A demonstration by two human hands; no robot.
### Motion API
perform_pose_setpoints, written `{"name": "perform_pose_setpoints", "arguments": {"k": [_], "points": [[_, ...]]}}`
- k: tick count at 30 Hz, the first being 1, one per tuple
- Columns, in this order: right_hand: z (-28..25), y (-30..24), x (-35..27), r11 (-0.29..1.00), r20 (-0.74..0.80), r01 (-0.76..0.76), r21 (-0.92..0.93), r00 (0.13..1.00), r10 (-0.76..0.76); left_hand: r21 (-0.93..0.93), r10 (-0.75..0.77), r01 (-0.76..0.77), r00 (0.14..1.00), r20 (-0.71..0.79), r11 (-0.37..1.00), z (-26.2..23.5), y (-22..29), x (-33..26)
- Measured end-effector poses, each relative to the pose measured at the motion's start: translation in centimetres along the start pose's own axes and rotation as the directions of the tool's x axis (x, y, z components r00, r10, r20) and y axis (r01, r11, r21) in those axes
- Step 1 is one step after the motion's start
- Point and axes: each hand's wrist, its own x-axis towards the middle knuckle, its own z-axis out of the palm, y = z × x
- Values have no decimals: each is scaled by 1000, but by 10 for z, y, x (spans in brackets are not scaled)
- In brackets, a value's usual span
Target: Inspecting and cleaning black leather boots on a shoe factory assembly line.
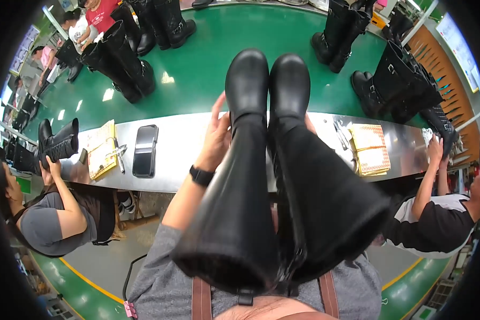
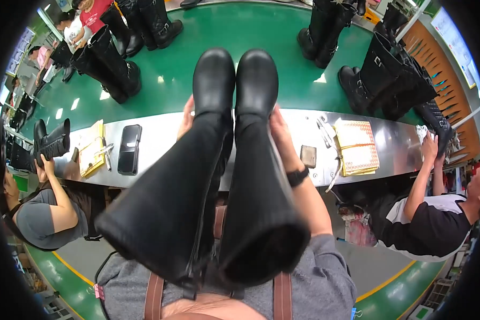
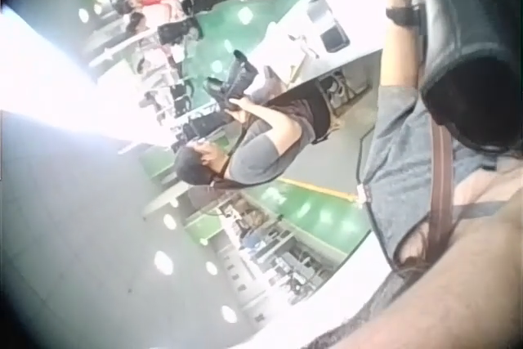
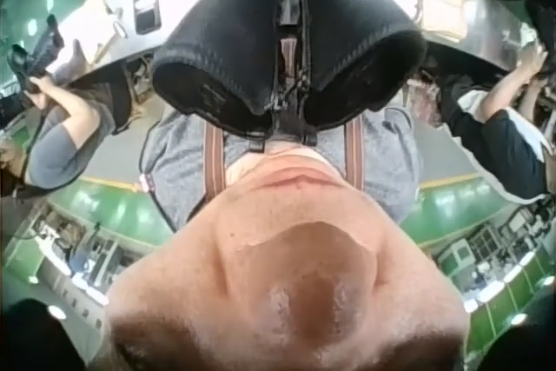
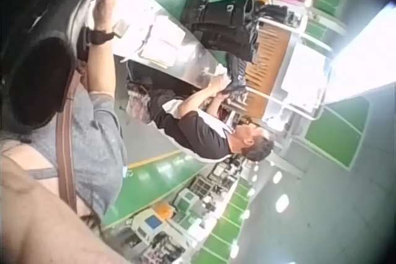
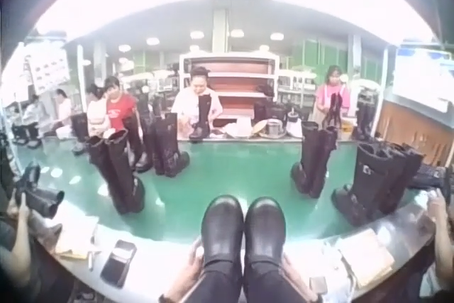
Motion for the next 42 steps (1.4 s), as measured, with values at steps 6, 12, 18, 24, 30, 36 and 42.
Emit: {"name": "perform_pose_setpoints", "arguments": {"k": [6,12,18,24,30,36,42], "points": [[38,-6,18,974,-24,-228,9,973,228,-441,-242,232,970,34,867,-54,-30,10],[23,-6,50,981,37,-178,-75,983,181,-385,-154,185,982,111,904,-59,-20,48],[-3,41,63,997,36,-73,33,997,72,-421,-109,144,988,107,896,-46,-9,56],[-25,43,70,800,382,-349,488,909,163,-599,-114,215,973,202,771,-55,-19,58],[-11,39,70,761,30,-293,579,940,339,-701,-190,130,982,-7,701,-51,-16,58],[-15,43,68,865,-199,-177,470,933,299,-514,-164,29,962,-219,857,-59,-19,59],[-13,43,68,906,-288,-127,404,922,257,-404,-180,28,921,-345,915,-56,-21,59]]}}
